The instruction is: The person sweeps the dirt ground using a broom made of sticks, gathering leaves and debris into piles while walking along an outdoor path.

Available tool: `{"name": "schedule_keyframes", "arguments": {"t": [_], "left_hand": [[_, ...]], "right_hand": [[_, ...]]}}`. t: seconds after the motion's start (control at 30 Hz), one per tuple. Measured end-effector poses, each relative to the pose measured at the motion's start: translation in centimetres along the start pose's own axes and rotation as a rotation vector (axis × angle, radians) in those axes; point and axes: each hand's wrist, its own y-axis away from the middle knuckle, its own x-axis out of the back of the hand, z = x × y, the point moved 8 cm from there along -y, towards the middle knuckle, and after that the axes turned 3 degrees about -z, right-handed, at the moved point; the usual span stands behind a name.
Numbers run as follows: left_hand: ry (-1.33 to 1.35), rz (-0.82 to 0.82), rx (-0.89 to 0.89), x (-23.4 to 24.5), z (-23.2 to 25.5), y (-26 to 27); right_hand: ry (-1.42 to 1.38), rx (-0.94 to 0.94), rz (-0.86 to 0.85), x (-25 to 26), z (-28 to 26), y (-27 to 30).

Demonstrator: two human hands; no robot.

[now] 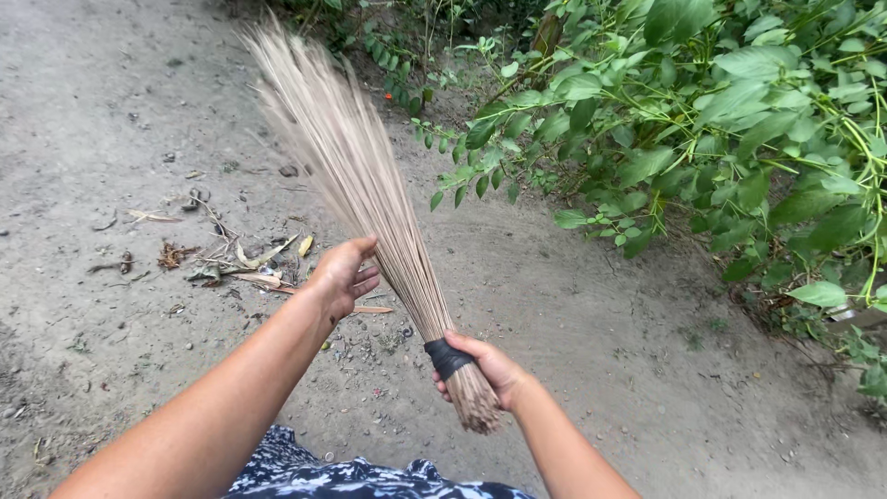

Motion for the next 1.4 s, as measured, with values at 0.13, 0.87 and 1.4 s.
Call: {"name": "schedule_keyframes", "arguments": {"t": [0.13, 0.87, 1.4], "left_hand": [[-0.084, -0.054, -0.025, 1.2, 3.4, -3.1], [-0.383, 0.269, 0.105, 39.2, 12.4, -14.1], [-0.338, 0.316, 0.092, 44.7, 17.7, -16.3]], "right_hand": [[0.304, 0.216, 0.467, 1.0, -1.7, -3.1], [-1.109, 0.093, 0.682, 3.1, 9.2, -35.7], [-0.885, 0.169, -0.364, -29.1, -9.7, -46.8]]}}
